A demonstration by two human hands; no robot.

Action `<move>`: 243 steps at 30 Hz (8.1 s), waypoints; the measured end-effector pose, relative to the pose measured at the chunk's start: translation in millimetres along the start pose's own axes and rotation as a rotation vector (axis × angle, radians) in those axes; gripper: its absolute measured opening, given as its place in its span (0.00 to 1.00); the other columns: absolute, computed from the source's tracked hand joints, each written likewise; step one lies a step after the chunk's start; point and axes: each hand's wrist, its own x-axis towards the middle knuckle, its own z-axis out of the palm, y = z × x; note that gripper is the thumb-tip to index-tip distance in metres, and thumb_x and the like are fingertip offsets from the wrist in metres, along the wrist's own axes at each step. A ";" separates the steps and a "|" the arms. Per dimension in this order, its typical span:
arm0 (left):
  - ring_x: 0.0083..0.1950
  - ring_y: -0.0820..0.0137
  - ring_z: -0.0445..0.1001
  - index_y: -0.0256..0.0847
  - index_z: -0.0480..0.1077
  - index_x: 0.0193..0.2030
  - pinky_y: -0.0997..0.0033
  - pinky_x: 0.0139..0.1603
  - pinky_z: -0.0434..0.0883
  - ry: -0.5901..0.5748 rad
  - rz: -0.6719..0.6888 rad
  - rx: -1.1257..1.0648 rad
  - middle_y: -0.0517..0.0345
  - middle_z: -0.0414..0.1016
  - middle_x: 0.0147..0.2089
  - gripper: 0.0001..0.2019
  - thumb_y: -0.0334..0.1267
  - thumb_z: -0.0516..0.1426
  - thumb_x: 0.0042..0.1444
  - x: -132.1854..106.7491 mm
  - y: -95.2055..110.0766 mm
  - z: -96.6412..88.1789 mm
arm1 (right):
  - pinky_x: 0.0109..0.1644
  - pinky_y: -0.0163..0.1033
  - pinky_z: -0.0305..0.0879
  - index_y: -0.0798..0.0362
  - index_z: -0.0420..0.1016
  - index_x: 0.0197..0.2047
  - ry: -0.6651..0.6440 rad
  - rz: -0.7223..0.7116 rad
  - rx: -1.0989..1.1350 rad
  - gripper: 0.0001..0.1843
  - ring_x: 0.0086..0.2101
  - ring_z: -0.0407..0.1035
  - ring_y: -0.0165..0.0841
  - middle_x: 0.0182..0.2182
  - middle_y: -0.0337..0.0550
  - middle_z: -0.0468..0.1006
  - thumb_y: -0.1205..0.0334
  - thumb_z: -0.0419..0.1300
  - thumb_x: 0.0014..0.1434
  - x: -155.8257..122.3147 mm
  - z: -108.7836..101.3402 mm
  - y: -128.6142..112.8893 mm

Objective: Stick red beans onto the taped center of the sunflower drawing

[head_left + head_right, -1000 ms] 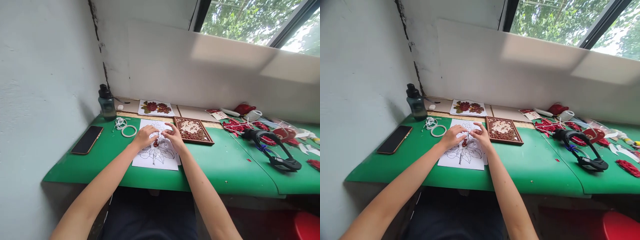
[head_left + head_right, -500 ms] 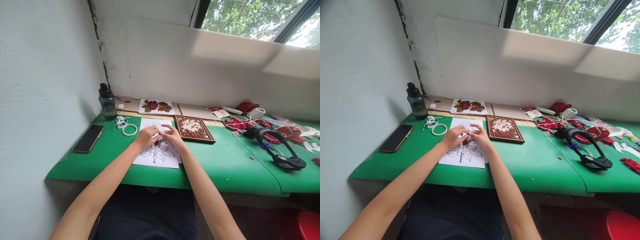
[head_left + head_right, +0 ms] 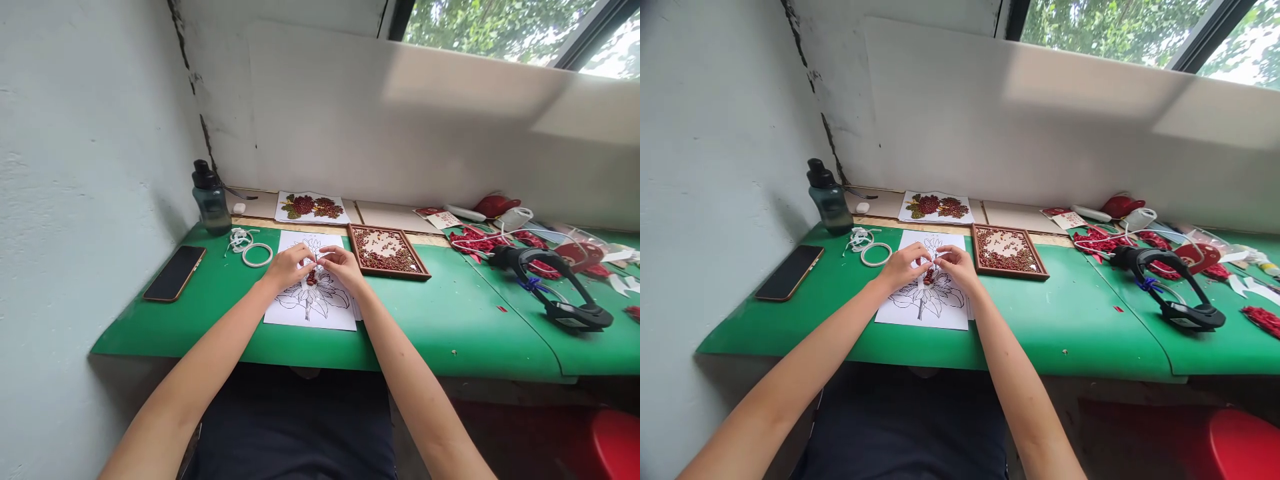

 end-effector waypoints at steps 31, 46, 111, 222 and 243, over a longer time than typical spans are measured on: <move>0.41 0.70 0.77 0.45 0.77 0.45 0.67 0.47 0.74 -0.202 -0.055 0.065 0.59 0.78 0.47 0.05 0.40 0.60 0.67 -1.0 -5.9 4.0 | 0.37 0.41 0.67 0.51 0.76 0.49 -0.087 -0.023 -0.297 0.21 0.31 0.75 0.37 0.31 0.42 0.84 0.52 0.69 0.54 -1.1 -0.1 0.6; 0.48 0.67 0.78 0.38 0.74 0.53 0.60 0.51 0.79 -0.259 -0.047 0.127 0.51 0.77 0.52 0.13 0.45 0.59 0.71 -0.9 -3.6 1.7 | 0.37 0.40 0.66 0.51 0.76 0.53 -0.075 -0.070 -0.372 0.22 0.31 0.71 0.35 0.30 0.39 0.81 0.55 0.67 0.56 -2.2 -5.2 0.3; 0.57 0.60 0.73 0.48 0.80 0.41 0.58 0.58 0.73 -0.273 -0.015 0.005 0.56 0.80 0.49 0.14 0.28 0.55 0.59 0.1 -5.8 -1.5 | 0.65 0.66 0.50 0.49 0.86 0.37 0.902 0.183 -0.905 0.13 0.55 0.64 0.54 0.38 0.53 0.84 0.51 0.64 0.56 -2.3 -102.4 14.9; 0.65 0.53 0.70 0.50 0.76 0.59 0.54 0.64 0.72 -0.455 -0.169 -0.189 0.51 0.73 0.60 0.25 0.50 0.65 0.55 2.3 -10.5 -16.3 | 0.45 0.46 0.65 0.46 0.82 0.33 -0.044 -0.241 -0.617 0.03 0.40 0.72 0.41 0.33 0.42 0.83 0.59 0.66 0.58 -25.0 3.8 -12.0; 0.69 0.52 0.65 0.51 0.74 0.63 0.54 0.70 0.66 -0.489 -0.238 -0.139 0.53 0.72 0.64 0.26 0.51 0.64 0.57 3.1 7.9 -21.3 | 0.40 0.44 0.65 0.50 0.77 0.38 0.521 -0.260 -0.543 0.11 0.37 0.70 0.39 0.35 0.46 0.79 0.53 0.59 0.63 -14.6 -21.1 4.1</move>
